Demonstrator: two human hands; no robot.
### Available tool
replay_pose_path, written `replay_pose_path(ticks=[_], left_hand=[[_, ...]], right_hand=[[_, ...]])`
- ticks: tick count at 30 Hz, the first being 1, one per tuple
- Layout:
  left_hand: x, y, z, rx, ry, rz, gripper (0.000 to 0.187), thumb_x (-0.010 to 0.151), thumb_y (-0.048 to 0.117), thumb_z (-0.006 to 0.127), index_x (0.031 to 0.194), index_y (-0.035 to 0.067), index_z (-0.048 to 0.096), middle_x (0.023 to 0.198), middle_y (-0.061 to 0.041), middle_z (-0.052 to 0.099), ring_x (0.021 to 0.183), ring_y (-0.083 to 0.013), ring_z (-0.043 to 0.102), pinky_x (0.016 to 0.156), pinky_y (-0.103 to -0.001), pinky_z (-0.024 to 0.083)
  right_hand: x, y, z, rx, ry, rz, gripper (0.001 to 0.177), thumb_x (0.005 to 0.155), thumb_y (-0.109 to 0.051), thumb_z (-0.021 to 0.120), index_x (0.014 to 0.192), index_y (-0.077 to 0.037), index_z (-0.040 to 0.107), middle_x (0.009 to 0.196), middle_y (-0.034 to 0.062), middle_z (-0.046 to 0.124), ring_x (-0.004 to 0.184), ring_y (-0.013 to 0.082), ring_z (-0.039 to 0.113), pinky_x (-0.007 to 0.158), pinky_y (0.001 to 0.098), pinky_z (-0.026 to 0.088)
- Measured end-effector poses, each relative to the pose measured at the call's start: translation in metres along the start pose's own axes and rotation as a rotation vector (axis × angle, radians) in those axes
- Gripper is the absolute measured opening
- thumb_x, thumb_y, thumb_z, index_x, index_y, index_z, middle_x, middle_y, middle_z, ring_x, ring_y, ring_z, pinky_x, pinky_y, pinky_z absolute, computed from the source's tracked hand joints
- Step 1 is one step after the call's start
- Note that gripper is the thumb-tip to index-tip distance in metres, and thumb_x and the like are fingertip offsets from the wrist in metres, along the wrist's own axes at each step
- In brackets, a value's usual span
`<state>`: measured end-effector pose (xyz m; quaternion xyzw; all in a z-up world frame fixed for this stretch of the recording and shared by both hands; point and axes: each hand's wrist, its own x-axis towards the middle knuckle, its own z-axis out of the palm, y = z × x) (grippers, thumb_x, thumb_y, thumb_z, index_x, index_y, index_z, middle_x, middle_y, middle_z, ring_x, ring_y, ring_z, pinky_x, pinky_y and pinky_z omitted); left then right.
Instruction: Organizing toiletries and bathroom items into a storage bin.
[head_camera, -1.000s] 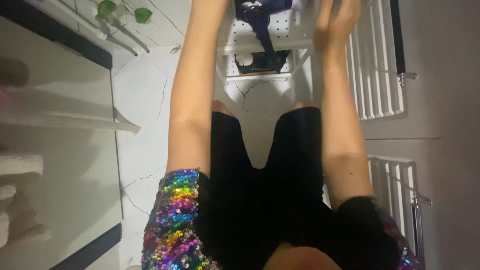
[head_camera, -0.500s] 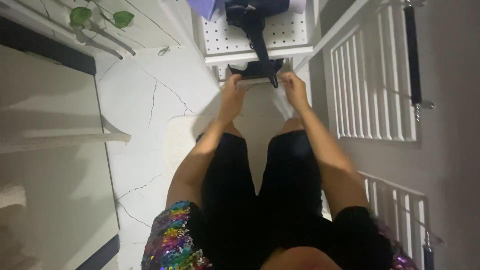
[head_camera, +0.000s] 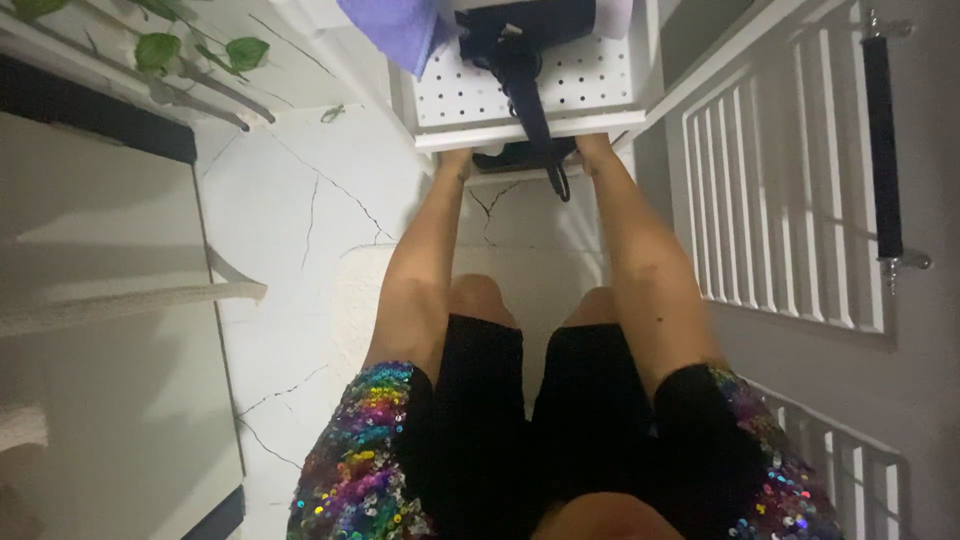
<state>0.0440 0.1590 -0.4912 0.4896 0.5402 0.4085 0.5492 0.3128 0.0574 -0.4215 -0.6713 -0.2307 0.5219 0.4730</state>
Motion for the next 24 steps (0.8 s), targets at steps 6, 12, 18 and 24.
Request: replay_pose_path(ticks=[6,12,18,24], left_hand=[[-0.021,0.031,0.007,-0.090,0.099,-0.108,0.056,0.094,0.033,0.065,0.136,-0.002,0.055,0.136,-0.020,0.060,0.123,-0.0305,0.057,0.104,-0.042,0.046],[-0.035,0.021,-0.003,0.352,0.172,0.015,0.045,0.101,0.035,0.053,0.128,0.000,0.064,0.127,-0.019,0.063,0.117,-0.0329,0.058,0.100,-0.044,0.047],[-0.114,0.106,0.002,0.058,0.282,0.274,0.043,0.109,0.030,0.041,0.127,-0.003,0.062,0.123,-0.019,0.062,0.109,-0.0344,0.060,0.097,-0.048,0.050],[-0.135,0.041,-0.004,0.033,0.206,0.131,0.046,0.117,0.035,0.035,0.120,-0.008,0.053,0.115,-0.023,0.053,0.105,-0.0357,0.053,0.097,-0.047,0.045]], right_hand=[[0.017,0.023,-0.004,0.073,0.170,-0.205,0.066,0.103,-0.044,0.057,0.153,-0.003,0.044,0.155,0.0197,0.050,0.143,0.0404,0.050,0.113,0.0560,0.044],[-0.053,-0.028,0.016,0.294,0.216,0.114,0.060,0.098,-0.039,0.053,0.148,-0.011,0.036,0.150,0.0119,0.040,0.136,0.0314,0.045,0.100,0.0540,0.042],[-0.083,-0.027,0.019,0.169,0.231,-0.363,0.039,0.104,-0.023,0.057,0.137,-0.002,0.059,0.134,0.0115,0.065,0.120,0.0221,0.059,0.103,0.0362,0.047],[-0.173,-0.044,0.018,0.106,0.119,-0.394,0.026,0.101,-0.016,0.062,0.125,-0.006,0.055,0.115,0.0040,0.061,0.111,0.0164,0.056,0.099,0.0316,0.045]])
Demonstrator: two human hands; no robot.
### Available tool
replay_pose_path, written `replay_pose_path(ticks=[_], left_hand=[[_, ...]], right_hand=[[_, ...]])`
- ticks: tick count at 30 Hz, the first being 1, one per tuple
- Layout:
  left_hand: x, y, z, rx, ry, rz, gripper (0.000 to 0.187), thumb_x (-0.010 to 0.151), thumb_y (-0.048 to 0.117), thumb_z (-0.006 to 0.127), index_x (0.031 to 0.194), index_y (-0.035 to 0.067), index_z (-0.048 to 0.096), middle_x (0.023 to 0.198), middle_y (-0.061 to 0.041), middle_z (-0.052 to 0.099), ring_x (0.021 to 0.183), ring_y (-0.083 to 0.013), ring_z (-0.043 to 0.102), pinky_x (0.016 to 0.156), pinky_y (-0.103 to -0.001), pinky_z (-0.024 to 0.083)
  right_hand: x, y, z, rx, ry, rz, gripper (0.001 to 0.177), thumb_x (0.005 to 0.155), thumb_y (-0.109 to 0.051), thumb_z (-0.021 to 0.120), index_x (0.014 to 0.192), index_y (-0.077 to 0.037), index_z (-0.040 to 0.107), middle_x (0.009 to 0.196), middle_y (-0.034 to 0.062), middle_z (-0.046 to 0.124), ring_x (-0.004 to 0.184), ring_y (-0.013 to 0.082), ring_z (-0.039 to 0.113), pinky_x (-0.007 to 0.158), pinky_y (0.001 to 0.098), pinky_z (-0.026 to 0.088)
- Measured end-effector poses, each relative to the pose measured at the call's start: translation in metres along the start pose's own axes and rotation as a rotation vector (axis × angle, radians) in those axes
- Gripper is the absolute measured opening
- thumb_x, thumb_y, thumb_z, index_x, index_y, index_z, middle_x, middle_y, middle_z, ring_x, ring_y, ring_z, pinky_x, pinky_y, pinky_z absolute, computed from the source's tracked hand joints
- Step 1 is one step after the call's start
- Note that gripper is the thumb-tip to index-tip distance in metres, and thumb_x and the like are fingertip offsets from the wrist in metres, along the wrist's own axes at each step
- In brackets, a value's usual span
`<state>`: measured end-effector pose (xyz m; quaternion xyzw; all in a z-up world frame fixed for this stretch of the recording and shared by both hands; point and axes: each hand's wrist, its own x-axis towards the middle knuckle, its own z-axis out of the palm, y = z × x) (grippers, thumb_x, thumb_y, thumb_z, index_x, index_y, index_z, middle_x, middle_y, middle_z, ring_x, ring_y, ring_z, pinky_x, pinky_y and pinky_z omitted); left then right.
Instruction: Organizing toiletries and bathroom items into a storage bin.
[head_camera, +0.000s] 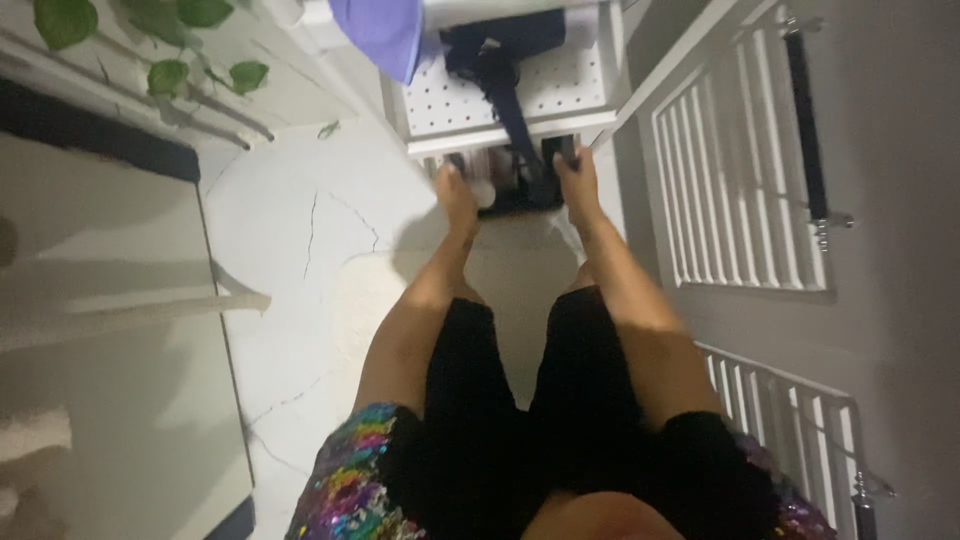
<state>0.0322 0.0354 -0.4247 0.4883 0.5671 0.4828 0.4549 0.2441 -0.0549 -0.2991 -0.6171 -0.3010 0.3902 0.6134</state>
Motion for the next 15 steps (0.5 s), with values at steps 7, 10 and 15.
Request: replay_pose_path(ticks=[7,10,15], left_hand=[[-0.035,0.002,-0.026,0.316,-0.194,0.122,0.042,0.110,0.034,0.040,0.116,0.000,0.063,0.103,-0.016,0.062,0.094,-0.0327,0.058,0.084,-0.047,0.046],[-0.077,0.137,-0.048,0.284,-0.155,0.034,0.039,0.108,0.033,0.043,0.114,-0.001,0.062,0.100,-0.017,0.061,0.091,-0.0339,0.058,0.082,-0.046,0.046],[-0.120,0.146,-0.064,0.290,-0.101,-0.221,0.037,0.105,0.032,0.050,0.112,-0.002,0.060,0.099,-0.018,0.061,0.087,-0.0351,0.057,0.080,-0.045,0.047]], right_hand=[[-0.026,-0.011,-0.019,-0.525,0.003,0.196,0.042,0.096,-0.032,0.068,0.122,0.001,0.064,0.109,0.0141,0.070,0.096,0.0236,0.064,0.085,0.0391,0.050],[-0.054,-0.053,-0.017,-0.585,-0.041,0.258,0.041,0.101,-0.035,0.062,0.110,0.004,0.071,0.096,0.0190,0.073,0.082,0.0275,0.064,0.076,0.0432,0.050],[-0.073,-0.008,-0.035,-0.480,0.070,0.266,0.044,0.100,-0.033,0.066,0.101,0.011,0.066,0.081,0.0126,0.061,0.073,0.0267,0.054,0.068,0.0447,0.045]])
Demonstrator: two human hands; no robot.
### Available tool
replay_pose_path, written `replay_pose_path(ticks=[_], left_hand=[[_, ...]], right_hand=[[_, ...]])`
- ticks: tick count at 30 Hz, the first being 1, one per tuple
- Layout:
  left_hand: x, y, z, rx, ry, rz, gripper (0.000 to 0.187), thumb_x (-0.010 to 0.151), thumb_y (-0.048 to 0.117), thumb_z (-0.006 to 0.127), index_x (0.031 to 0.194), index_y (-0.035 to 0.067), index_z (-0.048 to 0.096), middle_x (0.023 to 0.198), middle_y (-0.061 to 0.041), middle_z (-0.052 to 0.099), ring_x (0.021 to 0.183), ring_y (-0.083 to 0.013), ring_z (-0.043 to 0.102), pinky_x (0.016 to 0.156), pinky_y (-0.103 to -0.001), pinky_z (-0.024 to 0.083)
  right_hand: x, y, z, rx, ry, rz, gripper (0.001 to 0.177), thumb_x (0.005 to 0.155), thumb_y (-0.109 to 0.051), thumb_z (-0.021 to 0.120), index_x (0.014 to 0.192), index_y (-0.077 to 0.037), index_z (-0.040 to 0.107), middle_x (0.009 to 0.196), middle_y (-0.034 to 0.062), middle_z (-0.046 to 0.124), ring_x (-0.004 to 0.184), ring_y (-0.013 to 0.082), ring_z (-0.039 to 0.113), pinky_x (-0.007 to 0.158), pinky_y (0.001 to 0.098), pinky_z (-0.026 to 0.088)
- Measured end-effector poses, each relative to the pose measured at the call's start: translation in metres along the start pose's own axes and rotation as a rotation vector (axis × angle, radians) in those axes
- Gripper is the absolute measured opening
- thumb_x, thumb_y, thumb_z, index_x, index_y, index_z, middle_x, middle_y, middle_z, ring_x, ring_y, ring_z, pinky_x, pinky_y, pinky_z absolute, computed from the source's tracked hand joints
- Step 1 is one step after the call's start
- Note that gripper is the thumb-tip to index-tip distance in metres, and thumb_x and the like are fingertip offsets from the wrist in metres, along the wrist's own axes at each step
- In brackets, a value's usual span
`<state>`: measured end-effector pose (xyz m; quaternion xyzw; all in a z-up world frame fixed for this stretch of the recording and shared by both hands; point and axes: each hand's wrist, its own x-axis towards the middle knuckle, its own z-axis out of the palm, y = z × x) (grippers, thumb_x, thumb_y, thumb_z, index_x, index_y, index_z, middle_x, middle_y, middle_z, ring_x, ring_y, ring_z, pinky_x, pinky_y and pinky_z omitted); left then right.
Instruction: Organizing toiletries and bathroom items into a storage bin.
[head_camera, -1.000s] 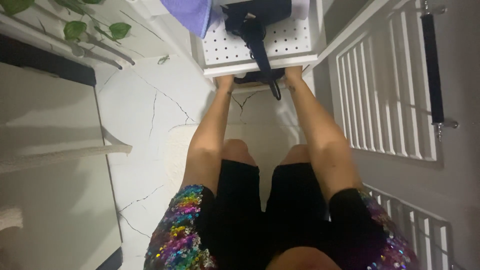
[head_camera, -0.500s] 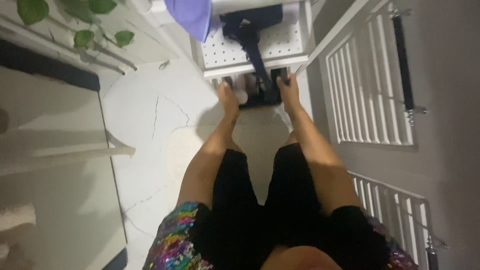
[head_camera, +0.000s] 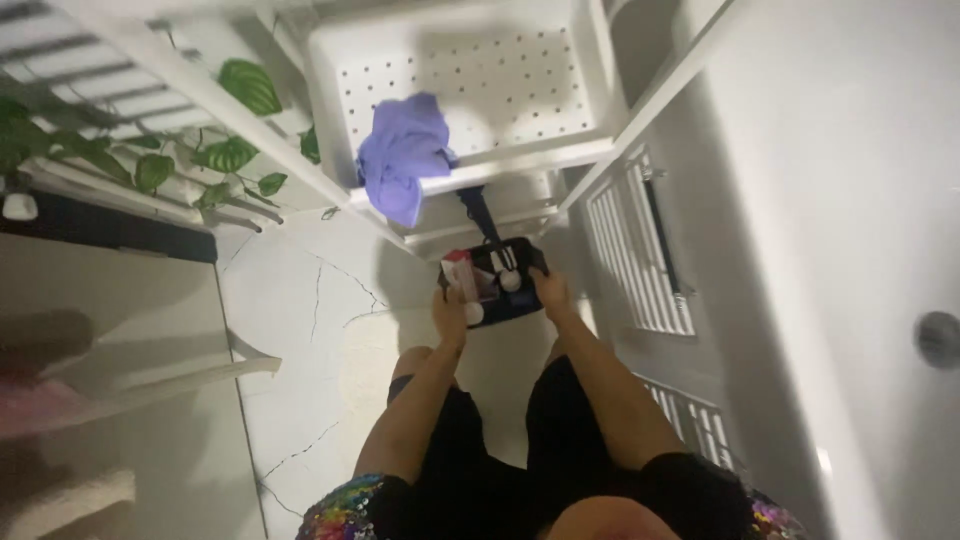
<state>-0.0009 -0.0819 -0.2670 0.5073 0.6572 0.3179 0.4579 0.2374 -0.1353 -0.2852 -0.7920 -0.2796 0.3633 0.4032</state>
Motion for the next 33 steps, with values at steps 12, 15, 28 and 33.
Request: replay_pose_path(ticks=[12,15,28,33], left_hand=[[-0.094,0.094,-0.102,0.178,-0.071,0.018,0.034,0.103,0.027,0.054,0.093,-0.004,0.060,0.090,-0.020,0.061,0.082,-0.0341,0.059,0.078,-0.045,0.047],[-0.124,0.136,-0.135,0.144,-0.114,0.026,0.029,0.100,0.027,0.054,0.092,-0.001,0.060,0.087,-0.017,0.061,0.078,-0.0310,0.058,0.075,-0.044,0.046],[-0.233,0.365,-0.289,0.316,-0.321,0.204,0.039,0.090,0.024,0.065,0.074,-0.005,0.044,0.066,-0.016,0.049,0.061,-0.0243,0.044,0.061,-0.039,0.040],[-0.238,0.441,-0.302,0.218,-0.413,0.322,0.034,0.088,0.025,0.068,0.077,-0.004,0.052,0.068,-0.012,0.055,0.063,-0.0189,0.049,0.063,-0.037,0.043]], right_hand=[[-0.174,-0.112,-0.067,0.135,-0.055,0.338,0.051,0.092,-0.035,0.064,0.132,-0.004,0.061,0.121,0.0107,0.066,0.109,0.0258,0.062,0.092,0.0386,0.049],[-0.220,-0.136,-0.091,0.169,-0.095,0.407,0.048,0.091,-0.035,0.065,0.127,-0.003,0.066,0.118,0.0127,0.069,0.107,0.0274,0.064,0.091,0.0387,0.051],[-0.381,-0.325,-0.245,-0.114,-0.315,0.290,0.036,0.083,-0.038,0.077,0.094,-0.004,0.082,0.085,0.0074,0.079,0.077,0.0194,0.072,0.071,0.0368,0.055],[-0.418,-0.395,-0.308,-0.057,-0.347,0.306,0.031,0.088,-0.033,0.076,0.097,-0.004,0.082,0.082,0.0082,0.078,0.070,0.0184,0.065,0.066,0.0337,0.051]])
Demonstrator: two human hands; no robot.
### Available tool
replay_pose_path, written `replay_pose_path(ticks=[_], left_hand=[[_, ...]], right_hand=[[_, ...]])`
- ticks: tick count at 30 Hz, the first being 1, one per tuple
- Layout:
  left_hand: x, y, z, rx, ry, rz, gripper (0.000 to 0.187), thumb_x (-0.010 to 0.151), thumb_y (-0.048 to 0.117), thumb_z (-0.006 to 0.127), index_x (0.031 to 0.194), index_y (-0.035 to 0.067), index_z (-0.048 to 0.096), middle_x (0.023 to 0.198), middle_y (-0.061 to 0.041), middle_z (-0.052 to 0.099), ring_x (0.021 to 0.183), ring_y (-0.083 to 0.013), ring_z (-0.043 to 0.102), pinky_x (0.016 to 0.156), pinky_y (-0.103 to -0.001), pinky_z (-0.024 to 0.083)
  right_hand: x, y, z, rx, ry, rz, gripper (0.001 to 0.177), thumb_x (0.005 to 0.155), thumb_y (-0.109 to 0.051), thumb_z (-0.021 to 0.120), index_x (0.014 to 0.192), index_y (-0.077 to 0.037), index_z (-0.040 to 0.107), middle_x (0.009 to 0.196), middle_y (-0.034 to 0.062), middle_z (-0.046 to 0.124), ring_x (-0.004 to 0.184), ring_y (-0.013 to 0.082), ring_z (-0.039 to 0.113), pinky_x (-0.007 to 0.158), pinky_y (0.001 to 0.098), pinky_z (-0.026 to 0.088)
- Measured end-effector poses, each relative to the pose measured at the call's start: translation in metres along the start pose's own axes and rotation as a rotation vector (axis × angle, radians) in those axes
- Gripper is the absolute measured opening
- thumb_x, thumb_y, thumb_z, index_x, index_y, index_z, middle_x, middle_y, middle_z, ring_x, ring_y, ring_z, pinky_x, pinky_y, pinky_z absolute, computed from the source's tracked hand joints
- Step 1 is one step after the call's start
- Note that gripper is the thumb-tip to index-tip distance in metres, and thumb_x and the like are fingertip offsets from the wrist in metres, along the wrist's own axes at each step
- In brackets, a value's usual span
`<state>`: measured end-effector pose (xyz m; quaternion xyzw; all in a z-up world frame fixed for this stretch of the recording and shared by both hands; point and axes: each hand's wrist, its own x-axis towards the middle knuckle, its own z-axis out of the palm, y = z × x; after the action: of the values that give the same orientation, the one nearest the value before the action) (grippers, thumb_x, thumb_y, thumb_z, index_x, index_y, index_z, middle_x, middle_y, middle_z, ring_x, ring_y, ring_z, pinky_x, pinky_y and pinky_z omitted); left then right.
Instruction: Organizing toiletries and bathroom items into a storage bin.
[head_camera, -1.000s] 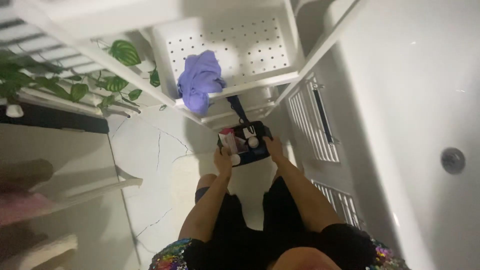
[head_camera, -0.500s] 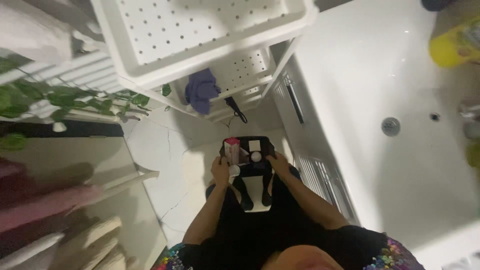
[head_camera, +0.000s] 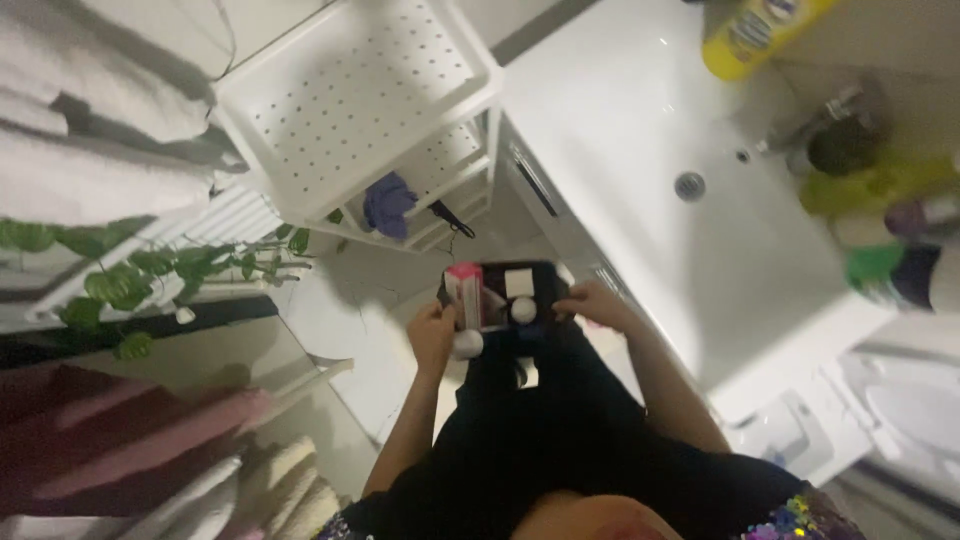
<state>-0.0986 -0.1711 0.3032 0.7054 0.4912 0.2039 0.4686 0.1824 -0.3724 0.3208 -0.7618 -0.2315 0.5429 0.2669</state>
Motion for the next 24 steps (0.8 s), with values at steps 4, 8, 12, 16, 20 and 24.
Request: replay_pose_path(ticks=[4,8,12,16,20,24], left_hand=[[0.020,0.050,-0.014,-0.328,-0.205,-0.065,0.024,0.087,0.022,0.070,0.079,0.001,0.064,0.072,-0.004,0.065,0.067,-0.0125,0.054,0.064,-0.032,0.045],[0.053,0.117,0.001,-0.594,-0.326,-0.093,0.015,0.086,0.018,0.069,0.079,0.005,0.070,0.075,0.000,0.068,0.068,-0.0103,0.059,0.065,-0.028,0.047],[0.098,0.149,0.039,-0.669,-0.298,0.224,0.034,0.095,0.009,0.073,0.072,0.005,0.048,0.070,0.004,0.044,0.065,-0.0069,0.041,0.060,-0.026,0.034],[0.114,0.236,0.055,-0.839,-0.352,0.138,0.014,0.088,0.010,0.065,0.074,0.005,0.065,0.069,0.002,0.062,0.060,-0.0080,0.054,0.057,-0.025,0.045],[0.147,0.237,0.092,-1.089,-0.424,0.068,0.013,0.091,0.005,0.066,0.078,0.004,0.063,0.075,0.001,0.062,0.066,-0.0103,0.057,0.063,-0.026,0.046],[0.181,0.221,0.131,-1.068,-0.446,0.104,0.014,0.092,0.004,0.065,0.078,0.003,0.063,0.074,-0.004,0.066,0.066,-0.0129,0.060,0.063,-0.027,0.047]], right_hand=[[-0.067,-0.034,-0.047,-0.001,0.053,-0.199,0.029,0.089,-0.031,0.074,0.094,-0.003,0.080,0.080,0.0032,0.080,0.074,0.0134,0.076,0.068,0.0287,0.057],[-0.100,-0.041,-0.095,0.185,0.070,-0.441,0.029,0.094,-0.028,0.075,0.092,0.001,0.080,0.081,0.0079,0.079,0.077,0.0150,0.074,0.073,0.0304,0.059],[-0.112,-0.065,-0.132,0.359,0.190,-0.458,0.021,0.093,-0.019,0.073,0.102,-0.001,0.078,0.088,0.0063,0.079,0.083,0.0124,0.074,0.080,0.0296,0.058],[-0.097,-0.070,-0.162,0.322,0.379,-0.566,0.013,0.096,-0.013,0.071,0.101,-0.002,0.076,0.090,0.0057,0.077,0.085,0.0118,0.071,0.083,0.0300,0.056],[-0.062,-0.042,-0.168,0.493,0.474,-0.595,0.011,0.100,-0.014,0.069,0.096,-0.004,0.072,0.089,0.0040,0.075,0.084,0.0113,0.071,0.081,0.0294,0.057],[-0.043,-0.038,-0.164,0.480,0.689,-0.580,0.010,0.100,-0.014,0.071,0.099,-0.005,0.072,0.091,0.0032,0.074,0.085,0.0104,0.069,0.080,0.0279,0.054]])
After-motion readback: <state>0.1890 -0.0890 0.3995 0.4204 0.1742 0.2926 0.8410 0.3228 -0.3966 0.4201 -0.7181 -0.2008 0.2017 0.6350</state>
